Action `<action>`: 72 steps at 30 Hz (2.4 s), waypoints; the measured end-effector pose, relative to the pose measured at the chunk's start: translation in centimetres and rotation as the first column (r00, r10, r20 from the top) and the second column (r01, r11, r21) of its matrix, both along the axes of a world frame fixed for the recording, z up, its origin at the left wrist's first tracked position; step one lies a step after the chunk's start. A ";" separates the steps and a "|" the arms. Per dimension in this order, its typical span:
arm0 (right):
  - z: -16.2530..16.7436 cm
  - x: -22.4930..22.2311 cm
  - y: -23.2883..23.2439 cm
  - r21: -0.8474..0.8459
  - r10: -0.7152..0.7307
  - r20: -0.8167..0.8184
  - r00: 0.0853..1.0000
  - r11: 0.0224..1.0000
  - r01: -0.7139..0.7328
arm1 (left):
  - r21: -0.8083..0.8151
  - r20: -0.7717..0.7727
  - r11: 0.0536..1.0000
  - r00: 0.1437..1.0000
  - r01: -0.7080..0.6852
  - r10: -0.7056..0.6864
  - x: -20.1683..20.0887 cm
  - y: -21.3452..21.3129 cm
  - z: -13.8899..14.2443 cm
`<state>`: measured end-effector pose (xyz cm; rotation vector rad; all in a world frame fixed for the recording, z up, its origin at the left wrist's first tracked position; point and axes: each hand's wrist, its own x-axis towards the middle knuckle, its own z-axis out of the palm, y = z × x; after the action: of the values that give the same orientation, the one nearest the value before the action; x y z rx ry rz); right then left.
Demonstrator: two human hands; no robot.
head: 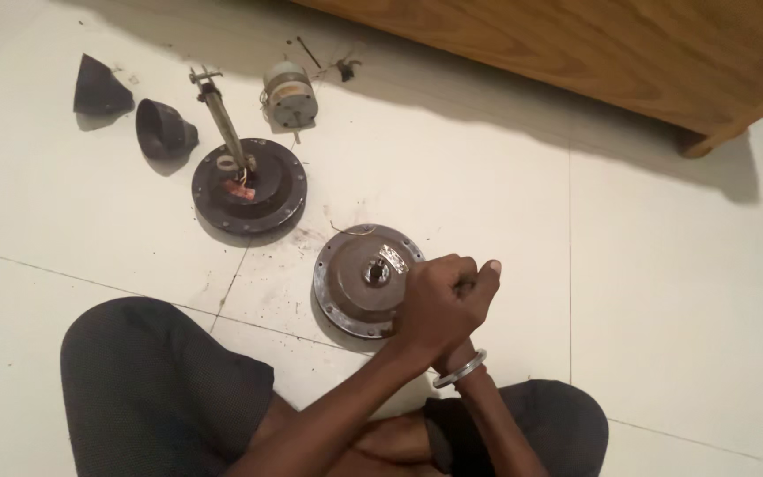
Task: The person sits on the floor reassembling a mixer grinder motor base. They align the blade assembly on the base plate, thread and tighten the mounting screws by hand, and use pliers and a screwdriver to secure the parts together.
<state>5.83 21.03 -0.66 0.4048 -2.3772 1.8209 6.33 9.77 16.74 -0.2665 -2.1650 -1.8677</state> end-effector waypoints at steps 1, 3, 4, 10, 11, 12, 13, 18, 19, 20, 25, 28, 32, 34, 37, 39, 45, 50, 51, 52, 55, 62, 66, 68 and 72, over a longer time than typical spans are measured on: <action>0.0 0.2 0.3 -0.054 0.030 0.062 0.998 0.998 -0.027 | -0.003 -0.001 0.999 0.999 0.035 -0.035 0.1 0.1 -0.1; 0.1 0.4 0.8 -0.069 0.082 0.095 0.992 0.995 -0.075 | -0.008 0.000 0.995 0.995 0.103 -0.103 0.3 -0.1 -0.3; 0.1 0.5 1.1 -0.027 0.101 0.070 0.992 0.995 -0.100 | -0.015 -0.014 0.995 0.995 0.098 -0.098 0.5 -0.1 -0.4; 0.1 -0.6 1.5 0.350 0.023 0.451 0.892 0.915 -0.201 | -0.043 0.101 0.958 0.955 0.284 -0.278 -1.7 -0.5 -1.4; 0.3 -0.7 1.3 0.407 -0.012 0.520 0.854 0.883 -0.235 | -0.067 0.116 0.932 0.930 0.357 -0.348 -2.9 -0.8 -1.6; 0.5 -0.8 1.1 0.353 0.045 0.365 0.930 0.918 -0.182 | -0.093 0.130 0.900 0.901 0.426 -0.413 -3.8 -1.0 -1.8; 0.7 -0.8 0.8 0.288 0.092 0.195 0.977 0.946 -0.147 | 0.035 0.182 0.860 0.843 0.508 -0.506 -4.6 -1.2 -2.0; 1.5 -0.4 -1.2 0.258 0.045 0.257 0.965 0.960 -0.113 | 0.262 0.142 0.646 0.634 0.717 -0.761 -6.4 -2.0 -2.5; 1.6 -0.2 -1.6 0.203 0.062 0.208 0.976 0.973 -0.105 | 0.229 0.158 0.696 0.679 0.681 -0.717 -6.2 -2.0 -2.4; 1.6 0.0 -1.8 0.149 0.077 0.160 0.984 0.984 -0.101 | 0.199 0.173 0.742 0.722 0.640 -0.670 -5.4 -2.0 -2.3; 1.7 0.7 -3.1 0.219 0.047 -0.087 0.995 0.975 -0.027 | -0.021 0.094 0.903 0.900 0.429 -0.425 -2.0 -3.4 -2.8; 2.9 0.7 -3.7 0.380 -0.013 0.103 0.995 0.924 -0.027 | -0.032 0.064 0.973 0.972 0.227 -0.225 -1.6 -5.9 -4.8; 5.4 1.0 -4.4 0.003 0.114 0.187 0.976 0.993 -0.116 | -0.242 0.114 0.960 0.979 -0.140 0.171 -4.2 -11.8 -9.9; 6.4 1.0 -5.0 -0.107 0.187 0.201 0.962 0.980 -0.168 | -0.497 0.050 0.845 0.965 -0.199 0.257 -4.3 -13.8 -13.1; 7.3 1.0 -5.7 0.016 0.170 0.133 0.976 0.985 -0.174 | -0.179 0.604 0.982 0.795 0.066 0.057 -3.5 -14.4 -16.5; 7.4 1.1 -6.0 0.088 0.163 0.114 0.980 0.981 -0.173 | -0.061 0.685 0.992 0.728 0.111 -0.040 -3.4 -14.4 -17.1; 7.0 0.6 -6.2 0.257 0.168 0.100 0.981 0.948 -0.189 | 0.167 0.730 0.979 0.654 0.113 -0.200 -3.6 -15.2 -14.8; 6.2 0.4 -5.5 0.088 0.230 0.220 0.948 0.963 -0.254 | 0.274 0.696 0.957 0.668 0.093 -0.264 -3.6 -15.6 -14.8; 6.1 0.5 -5.4 0.148 0.213 0.190 0.958 0.959 -0.243 | 0.290 0.696 0.953 0.664 0.088 -0.273 -3.6 -15.7 -15.1; 6.0 0.5 -5.4 0.208 0.198 0.158 0.967 0.951 -0.229 | 0.306 0.696 0.949 0.660 0.083 -0.282 -3.8 -15.7 -15.4; 6.5 0.7 -5.7 0.087 0.168 0.226 0.960 0.978 -0.192 | 0.237 0.714 0.969 0.663 0.070 -0.223 -4.0 -15.7 -16.2; 13.0 0.7 -5.8 -0.026 0.111 0.356 0.928 0.994 -0.109 | 0.170 0.695 0.983 0.698 0.074 -0.172 -4.2 -15.7 -17.2; 18.3 -0.2 -5.6 0.442 0.095 0.221 0.971 0.878 -0.186 | 0.193 0.740 0.980 0.649 0.042 -0.174 -4.1 -15.9 -16.7; 21.0 -0.4 -5.4 0.590 0.210 0.211 0.955 0.752 -0.295 | 0.229 0.744 0.973 0.638 0.032 -0.196 -4.1 -15.9 -16.3; 23.8 -0.9 -6.5 0.804 0.325 0.281 0.903 0.434 -0.406 | 0.174 0.727 0.984 0.668 0.046 -0.160 -3.9 -16.0 -15.8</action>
<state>4.91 14.57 23.12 1.0187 -3.3058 0.5179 2.47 -6.20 0.91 0.5231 -2.4914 -2.4922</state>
